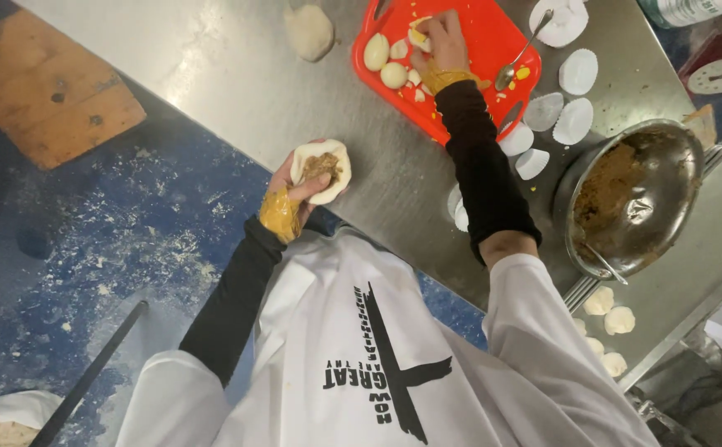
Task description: The recorder prepares stuffed pastries by placing meat filling and boiled egg pieces into dough circles, then sealing them.
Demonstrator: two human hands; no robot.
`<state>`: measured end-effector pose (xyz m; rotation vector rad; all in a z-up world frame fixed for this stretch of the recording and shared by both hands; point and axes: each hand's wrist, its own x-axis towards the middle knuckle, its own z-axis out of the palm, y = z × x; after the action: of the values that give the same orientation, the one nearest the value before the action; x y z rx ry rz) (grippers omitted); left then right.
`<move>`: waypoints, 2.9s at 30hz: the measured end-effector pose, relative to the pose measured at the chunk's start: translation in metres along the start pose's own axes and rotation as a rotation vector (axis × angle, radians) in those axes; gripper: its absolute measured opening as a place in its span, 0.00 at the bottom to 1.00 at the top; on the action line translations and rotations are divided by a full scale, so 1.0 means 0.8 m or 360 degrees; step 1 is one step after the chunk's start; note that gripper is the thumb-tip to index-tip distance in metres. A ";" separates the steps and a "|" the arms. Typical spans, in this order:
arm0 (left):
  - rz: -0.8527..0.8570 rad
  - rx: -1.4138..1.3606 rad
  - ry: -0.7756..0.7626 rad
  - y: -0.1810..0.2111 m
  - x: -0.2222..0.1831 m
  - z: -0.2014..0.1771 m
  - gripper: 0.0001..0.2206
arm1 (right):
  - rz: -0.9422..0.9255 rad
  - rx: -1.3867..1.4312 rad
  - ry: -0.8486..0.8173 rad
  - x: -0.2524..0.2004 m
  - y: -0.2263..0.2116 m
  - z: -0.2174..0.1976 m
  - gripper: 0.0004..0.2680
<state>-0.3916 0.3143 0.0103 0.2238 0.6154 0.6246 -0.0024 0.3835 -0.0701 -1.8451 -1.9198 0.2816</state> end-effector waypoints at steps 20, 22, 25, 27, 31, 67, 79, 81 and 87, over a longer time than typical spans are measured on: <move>-0.0246 0.0048 -0.0376 -0.014 0.137 0.049 0.19 | 0.1201 0.2142 -0.0010 -0.053 -0.065 -0.117 0.08; -0.0291 0.0062 -0.0372 -0.020 0.148 0.051 0.19 | 0.1123 0.1996 -0.0135 -0.057 -0.095 -0.133 0.09; -0.0348 0.0058 -0.0429 -0.026 0.156 0.059 0.18 | 0.0902 0.1549 -0.0441 -0.058 -0.134 -0.152 0.10; -0.0370 0.0038 -0.0483 -0.030 0.155 0.067 0.18 | 0.0770 0.1249 -0.0615 -0.058 -0.158 -0.157 0.10; -0.0336 0.0044 -0.0547 -0.037 0.144 0.078 0.19 | 0.0534 0.0672 -0.0759 -0.057 -0.198 -0.161 0.10; -0.0373 0.0031 -0.0458 -0.023 0.094 0.104 0.22 | 0.0414 0.0052 0.0047 -0.167 -0.080 -0.122 0.12; -0.0413 0.0511 -0.0536 -0.043 0.079 0.097 0.19 | 0.0872 0.1730 -0.0041 -0.216 -0.181 -0.103 0.12; -0.0369 0.0622 -0.0545 -0.048 0.078 0.094 0.19 | 0.0907 0.1667 -0.0010 -0.220 -0.188 -0.106 0.10; -0.0130 0.0876 -0.0578 -0.063 0.088 0.084 0.19 | 0.0814 0.1009 0.0221 -0.192 -0.243 -0.151 0.09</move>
<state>-0.2817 0.3155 0.0123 0.8048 0.4295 0.3111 -0.1211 0.1967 0.0947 -1.7982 -1.0570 0.7971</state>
